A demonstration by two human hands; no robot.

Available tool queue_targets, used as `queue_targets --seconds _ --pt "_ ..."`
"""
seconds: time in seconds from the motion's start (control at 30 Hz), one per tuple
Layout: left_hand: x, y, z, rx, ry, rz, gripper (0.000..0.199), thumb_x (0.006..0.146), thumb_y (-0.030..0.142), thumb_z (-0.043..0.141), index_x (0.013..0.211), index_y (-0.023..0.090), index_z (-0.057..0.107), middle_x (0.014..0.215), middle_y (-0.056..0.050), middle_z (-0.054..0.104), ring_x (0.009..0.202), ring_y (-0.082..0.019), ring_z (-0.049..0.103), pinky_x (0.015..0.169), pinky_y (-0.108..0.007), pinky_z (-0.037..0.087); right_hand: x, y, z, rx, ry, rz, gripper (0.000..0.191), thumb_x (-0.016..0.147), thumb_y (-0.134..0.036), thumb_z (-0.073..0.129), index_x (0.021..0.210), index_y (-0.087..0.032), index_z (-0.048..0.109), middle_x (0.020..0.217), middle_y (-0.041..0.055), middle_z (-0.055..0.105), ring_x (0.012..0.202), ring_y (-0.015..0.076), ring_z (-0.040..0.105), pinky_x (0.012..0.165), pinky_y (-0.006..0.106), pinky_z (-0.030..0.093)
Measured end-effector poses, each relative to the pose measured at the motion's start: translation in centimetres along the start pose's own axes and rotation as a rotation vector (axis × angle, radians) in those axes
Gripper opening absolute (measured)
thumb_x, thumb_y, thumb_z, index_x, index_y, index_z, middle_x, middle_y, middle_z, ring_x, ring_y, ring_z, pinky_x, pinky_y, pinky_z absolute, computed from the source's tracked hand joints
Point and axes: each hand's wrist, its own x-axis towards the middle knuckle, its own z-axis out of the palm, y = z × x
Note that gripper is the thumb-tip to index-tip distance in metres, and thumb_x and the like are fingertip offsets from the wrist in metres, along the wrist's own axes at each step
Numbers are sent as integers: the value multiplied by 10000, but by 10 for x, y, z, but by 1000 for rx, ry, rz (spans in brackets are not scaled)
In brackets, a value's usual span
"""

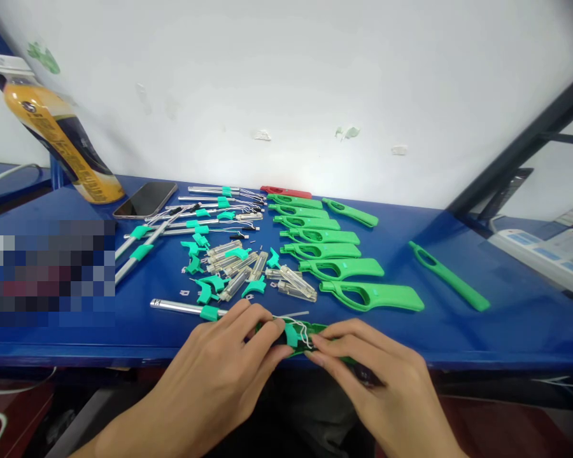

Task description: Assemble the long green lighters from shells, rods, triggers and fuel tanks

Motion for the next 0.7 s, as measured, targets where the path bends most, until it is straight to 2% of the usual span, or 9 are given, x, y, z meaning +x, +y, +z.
queue_targets --seconds 0.23,0.4,0.53,0.63,0.7 --pt "-1 0 0 0 14 13 235 1157 243 435 1107 187 658 943 -48 734 837 -238 726 585 -325 559 -4 -2 6 -59 46 28 125 1070 -286 682 1029 -263 798 1007 15 778 789 136 790 747 198 626" --pt "0 -1 0 8 19 22 263 1161 248 428 1077 189 670 924 -42 743 829 -239 730 559 -322 543 -1 -6 7 -168 55 -50 223 1115 -350 608 1025 -255 789 958 10 784 730 143 789 717 216 617" --pt "1 -1 0 6 -5 14 313 1172 272 398 1058 196 679 912 -29 756 837 -243 738 546 -328 531 2 -7 10 -254 98 -68 292 1148 -380 532 1025 -250 762 934 3 789 691 143 783 586 218 551" --pt "1 0 0 14 -20 13 316 1174 288 394 1062 199 676 916 -30 753 824 -249 737 536 -341 529 1 -8 11 -358 86 -118 282 1152 -326 515 1040 -238 758 915 0 788 588 130 743 466 252 462" --pt "1 1 0 21 -21 9 309 1174 290 393 1066 201 669 917 -34 746 824 -251 735 534 -343 525 0 -9 12 -381 72 -144 245 1140 -270 532 1048 -232 756 920 -3 790 547 120 720 462 258 456"
